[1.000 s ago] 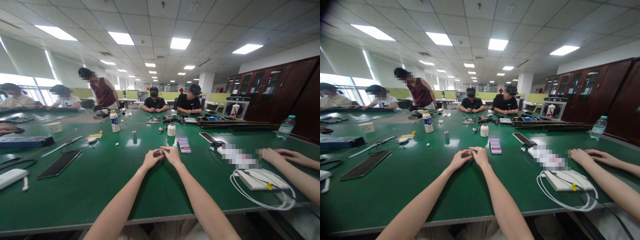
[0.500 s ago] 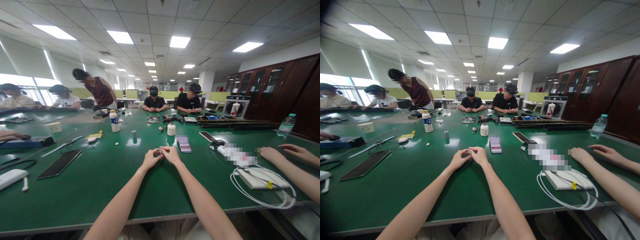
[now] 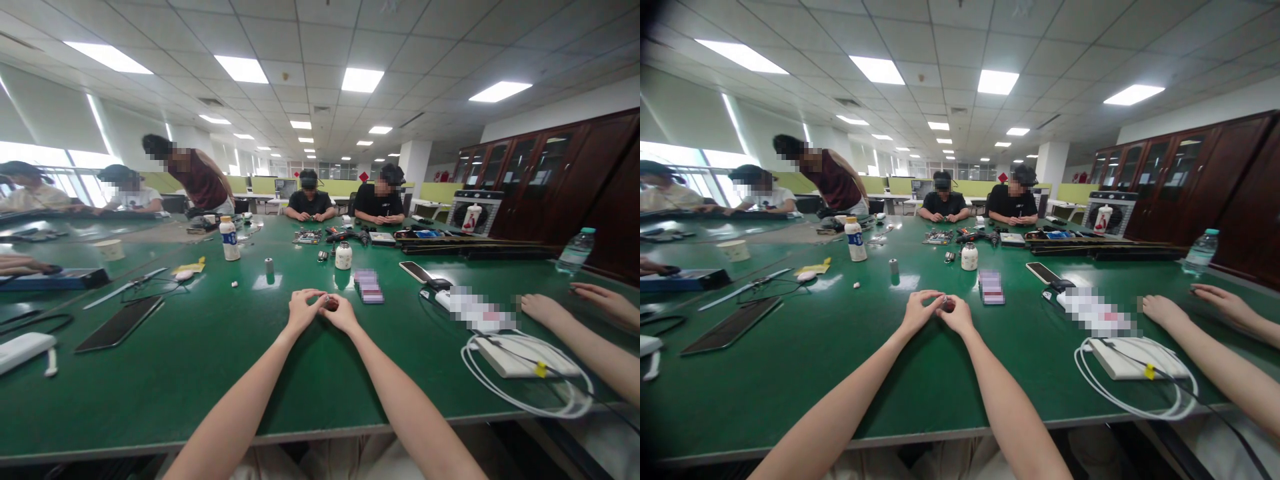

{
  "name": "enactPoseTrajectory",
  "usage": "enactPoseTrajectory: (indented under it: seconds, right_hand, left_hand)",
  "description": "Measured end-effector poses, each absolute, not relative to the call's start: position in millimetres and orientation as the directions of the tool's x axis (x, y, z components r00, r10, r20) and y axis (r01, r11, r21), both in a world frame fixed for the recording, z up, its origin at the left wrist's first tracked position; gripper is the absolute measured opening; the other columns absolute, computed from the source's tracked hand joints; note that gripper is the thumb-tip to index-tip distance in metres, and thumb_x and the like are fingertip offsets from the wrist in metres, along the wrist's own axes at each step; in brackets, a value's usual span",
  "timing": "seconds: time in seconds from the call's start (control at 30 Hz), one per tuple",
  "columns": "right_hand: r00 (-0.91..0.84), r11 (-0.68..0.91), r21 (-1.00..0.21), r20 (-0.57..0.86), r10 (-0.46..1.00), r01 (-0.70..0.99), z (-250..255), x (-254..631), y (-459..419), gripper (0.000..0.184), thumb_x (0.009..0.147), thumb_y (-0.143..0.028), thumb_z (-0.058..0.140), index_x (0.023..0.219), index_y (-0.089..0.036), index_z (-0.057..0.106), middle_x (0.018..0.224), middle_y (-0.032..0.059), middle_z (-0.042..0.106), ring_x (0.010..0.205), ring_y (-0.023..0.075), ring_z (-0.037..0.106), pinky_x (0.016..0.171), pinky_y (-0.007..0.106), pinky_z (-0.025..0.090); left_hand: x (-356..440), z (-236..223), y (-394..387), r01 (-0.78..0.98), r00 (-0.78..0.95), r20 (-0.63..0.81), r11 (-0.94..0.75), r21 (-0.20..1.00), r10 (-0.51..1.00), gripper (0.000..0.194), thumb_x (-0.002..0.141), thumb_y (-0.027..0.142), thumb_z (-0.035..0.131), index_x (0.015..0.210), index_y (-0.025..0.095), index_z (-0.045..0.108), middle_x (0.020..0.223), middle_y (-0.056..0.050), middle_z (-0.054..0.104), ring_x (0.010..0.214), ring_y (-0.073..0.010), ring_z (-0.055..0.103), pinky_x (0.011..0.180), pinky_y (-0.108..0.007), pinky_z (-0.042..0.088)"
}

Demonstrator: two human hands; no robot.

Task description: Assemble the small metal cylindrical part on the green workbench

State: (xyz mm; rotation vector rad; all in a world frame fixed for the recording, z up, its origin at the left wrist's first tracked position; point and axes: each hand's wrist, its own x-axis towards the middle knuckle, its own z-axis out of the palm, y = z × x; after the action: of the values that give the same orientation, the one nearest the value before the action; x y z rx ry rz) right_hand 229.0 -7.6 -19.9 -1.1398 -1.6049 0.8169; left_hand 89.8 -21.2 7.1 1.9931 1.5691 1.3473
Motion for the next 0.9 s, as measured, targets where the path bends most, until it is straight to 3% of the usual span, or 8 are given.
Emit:
enactPoseTrajectory:
  seconds: [0.13, 0.23, 0.4, 0.53, 0.63, 0.73, 0.8, 0.9]
  right_hand:
    - [-0.065, 0.322, -0.895, 0.318, 0.946, 0.310, -20.4, 225.9, -9.1, 0.039, 0.067, -0.020, 0.076, 0.105, -0.020, 0.068, 0.093, 0.0036, 0.075, 0.086, 0.0191, 0.071, 0.083, 0.032, 0.056]
    - [-0.052, 0.317, -0.871, 0.322, 0.945, 0.375, -17.1, 226.6, -13.0, 0.037, 0.071, -0.023, 0.076, 0.107, -0.021, 0.068, 0.097, 0.0036, 0.075, 0.087, 0.0179, 0.071, 0.082, 0.030, 0.056]
    - [-0.046, 0.303, -0.704, 0.360, 0.932, 0.642, -3.7, 232.1, -19.4, 0.042, 0.075, -0.040, 0.075, 0.114, -0.025, 0.069, 0.103, 0.0039, 0.073, 0.093, 0.0204, 0.068, 0.085, 0.031, 0.052]
    - [-0.084, 0.284, -0.556, 0.356, 0.930, 0.781, 4.3, 234.5, -22.7, 0.045, 0.081, -0.049, 0.069, 0.122, -0.029, 0.065, 0.100, 0.0029, 0.074, 0.098, 0.0227, 0.066, 0.091, 0.034, 0.048]
    - [-0.102, 0.273, -0.524, 0.332, 0.938, 0.807, 4.9, 234.4, -25.3, 0.048, 0.082, -0.053, 0.066, 0.123, -0.027, 0.065, 0.104, 0.0055, 0.073, 0.099, 0.0237, 0.065, 0.090, 0.034, 0.047]
    - [-0.115, 0.267, -0.514, 0.309, 0.944, 0.815, 2.4, 234.2, -27.5, 0.047, 0.082, -0.052, 0.065, 0.119, -0.023, 0.067, 0.109, 0.0081, 0.071, 0.101, 0.0249, 0.064, 0.089, 0.033, 0.047]
    - [-0.124, 0.274, -0.513, 0.307, 0.944, 0.814, 0.3, 234.0, -28.1, 0.044, 0.083, -0.048, 0.064, 0.118, -0.021, 0.067, 0.111, 0.0090, 0.070, 0.103, 0.0250, 0.064, 0.089, 0.033, 0.047]
    - [-0.130, 0.283, -0.517, 0.313, 0.941, 0.808, -2.1, 233.8, -27.9, 0.042, 0.084, -0.044, 0.063, 0.118, -0.020, 0.066, 0.111, 0.0094, 0.070, 0.103, 0.0252, 0.063, 0.089, 0.033, 0.047]
  left_hand:
    - [92.1, 12.7, -18.1, 0.616, -0.065, 0.520, -0.375, 0.692, 0.852, 0.020, 0.081, 0.039, 0.065, 0.088, 0.026, 0.078, 0.103, -0.004, 0.073, 0.108, -0.0243, 0.055, 0.101, -0.040, 0.039]
    - [82.4, 20.5, -21.3, 0.650, -0.225, 0.578, -0.321, 0.689, 0.785, 0.026, 0.086, 0.044, 0.059, 0.094, 0.027, 0.078, 0.105, -0.005, 0.073, 0.109, -0.0264, 0.052, 0.100, -0.043, 0.037]
    - [44.5, 20.2, -26.6, 0.729, -0.571, 0.458, 0.164, 0.664, 0.682, 0.028, 0.087, 0.047, 0.057, 0.097, 0.030, 0.077, 0.127, -0.007, 0.064, 0.116, -0.0354, 0.040, 0.096, -0.054, 0.032]
    - [26.2, 6.3, -22.7, 0.760, -0.610, 0.316, 0.423, 0.494, 0.727, 0.025, 0.082, 0.045, 0.064, 0.091, 0.028, 0.078, 0.134, -0.008, 0.057, 0.116, -0.0361, 0.040, 0.091, -0.049, 0.034]
    - [24.3, -1.2, -20.0, 0.804, -0.572, 0.348, 0.421, 0.420, 0.743, 0.025, 0.083, 0.044, 0.063, 0.092, 0.027, 0.078, 0.136, -0.011, 0.055, 0.119, -0.0377, 0.040, 0.090, -0.050, 0.035]
    - [27.7, 0.2, -21.3, 0.796, -0.571, 0.377, 0.380, 0.470, 0.730, 0.026, 0.084, 0.044, 0.062, 0.092, 0.026, 0.079, 0.135, -0.011, 0.057, 0.118, -0.0383, 0.041, 0.090, -0.052, 0.035]
    - [33.9, 5.7, -23.4, 0.806, -0.523, 0.440, 0.255, 0.534, 0.730, 0.026, 0.086, 0.045, 0.060, 0.095, 0.028, 0.078, 0.128, -0.010, 0.063, 0.117, -0.0365, 0.043, 0.091, -0.052, 0.035]
    - [51.4, 15.2, -25.4, 0.834, -0.295, 0.605, -0.109, 0.540, 0.740, 0.024, 0.089, 0.042, 0.059, 0.101, 0.030, 0.077, 0.112, -0.006, 0.071, 0.112, -0.0298, 0.049, 0.093, -0.046, 0.037]
